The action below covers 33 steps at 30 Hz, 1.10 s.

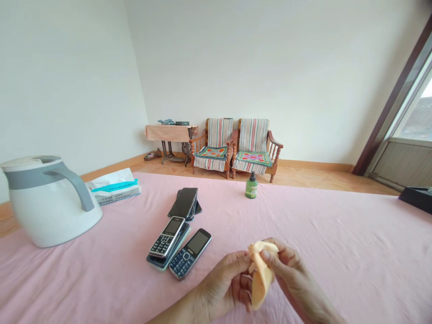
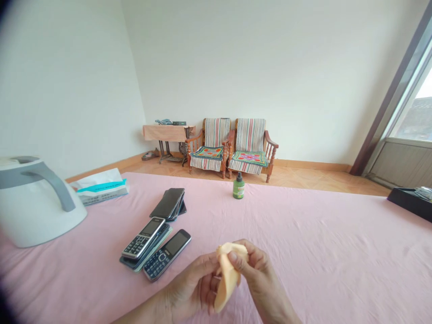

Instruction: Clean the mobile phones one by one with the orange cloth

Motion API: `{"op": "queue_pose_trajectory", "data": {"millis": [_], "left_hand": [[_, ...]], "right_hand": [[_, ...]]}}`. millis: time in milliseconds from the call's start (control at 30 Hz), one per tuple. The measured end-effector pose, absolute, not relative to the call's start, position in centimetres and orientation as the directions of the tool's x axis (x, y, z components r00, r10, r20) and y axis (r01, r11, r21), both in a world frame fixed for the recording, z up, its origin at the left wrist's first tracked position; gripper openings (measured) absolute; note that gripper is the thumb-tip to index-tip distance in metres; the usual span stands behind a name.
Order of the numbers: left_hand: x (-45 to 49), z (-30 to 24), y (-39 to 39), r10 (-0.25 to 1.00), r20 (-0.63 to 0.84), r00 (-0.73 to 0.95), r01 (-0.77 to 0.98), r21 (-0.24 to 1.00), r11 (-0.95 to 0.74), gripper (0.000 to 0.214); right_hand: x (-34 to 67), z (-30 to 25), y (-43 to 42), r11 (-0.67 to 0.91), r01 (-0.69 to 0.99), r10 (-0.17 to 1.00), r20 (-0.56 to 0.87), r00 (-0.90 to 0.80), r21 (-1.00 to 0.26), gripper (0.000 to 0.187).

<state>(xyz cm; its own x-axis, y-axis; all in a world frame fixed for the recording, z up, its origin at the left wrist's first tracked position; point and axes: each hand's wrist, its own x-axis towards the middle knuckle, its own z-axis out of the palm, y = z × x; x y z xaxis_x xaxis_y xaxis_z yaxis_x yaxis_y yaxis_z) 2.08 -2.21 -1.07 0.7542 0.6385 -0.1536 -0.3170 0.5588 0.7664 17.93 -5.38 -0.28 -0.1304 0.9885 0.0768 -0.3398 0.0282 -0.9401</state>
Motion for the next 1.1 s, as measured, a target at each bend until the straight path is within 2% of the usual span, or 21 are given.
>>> {"op": "queue_pose_trajectory", "data": {"millis": [100, 233, 333, 433, 500, 600, 700, 833, 933, 1033, 1067, 1100], "left_hand": [[2.1, -1.6, -2.0, 0.732, -0.154, 0.664, -0.260, 0.869, 0.420, 0.040], [2.1, -1.7, -2.3, 0.865, -0.102, 0.492, -0.105, 0.979, 0.176, 0.037], [1.8, -1.2, -2.8, 0.904, -0.021, 0.428, 0.080, 0.997, -0.015, 0.037], [0.9, 0.2, -3.7, 0.896, 0.116, 0.428, 0.218, 0.949, -0.227, 0.034], [-0.1, 1.5, -4.2, 0.862, 0.274, 0.427, 0.274, 0.869, -0.412, 0.018], [-2.1, 3.3, -4.6, 0.820, 0.391, 0.417, 0.390, 0.738, -0.551, 0.019], [-4.9, 4.2, -4.1, 0.824, 0.439, 0.359, 0.521, 0.638, -0.567, 0.019], [-8.2, 4.9, -3.1, 0.829, 0.513, 0.221, 0.722, 0.485, -0.492, 0.021], [-8.5, 5.3, -2.6, 0.822, 0.460, 0.337, 0.854, 0.220, -0.472, 0.024], [-6.9, 5.1, -2.1, 0.849, 0.267, 0.455, 0.889, -0.082, -0.450, 0.036], [-6.2, 4.9, -1.9, 0.863, 0.195, 0.466, 0.883, -0.157, -0.442, 0.044], [-5.6, 4.6, -1.6, 0.871, 0.168, 0.463, 0.883, -0.177, -0.435, 0.049]], "right_hand": [[18.6, -0.6, -4.9, 0.023, -0.392, 0.998, 0.048, -0.052, -0.920, 0.022], [19.5, -1.6, -4.2, 0.029, -0.348, 0.999, 0.018, 0.034, -0.937, 0.025], [19.8, -2.7, -3.8, 0.002, -0.308, 0.997, -0.021, 0.070, -0.951, 0.029], [20.1, -3.4, -3.6, -0.039, -0.289, 0.991, -0.074, 0.110, -0.956, 0.034], [20.2, -3.7, -3.5, -0.053, -0.316, 0.988, -0.095, 0.119, -0.947, 0.036], [20.2, -3.7, -3.4, -0.051, -0.351, 0.989, -0.097, 0.115, -0.935, 0.036], [20.2, -3.8, -3.4, -0.039, -0.352, 0.989, -0.086, 0.117, -0.935, 0.034], [20.3, -4.1, -3.3, -0.045, -0.342, 0.989, -0.090, 0.116, -0.938, 0.036], [20.4, -4.2, -3.3, -0.045, -0.321, 0.990, -0.085, 0.112, -0.946, 0.037], [20.4, -4.1, -3.3, -0.037, -0.300, 0.991, -0.075, 0.114, -0.953, 0.037], [20.4, -4.1, -3.3, -0.035, -0.294, 0.991, -0.071, 0.114, -0.955, 0.037], [20.4, -4.1, -3.4, -0.033, -0.289, 0.991, -0.069, 0.113, -0.957, 0.037]]}}
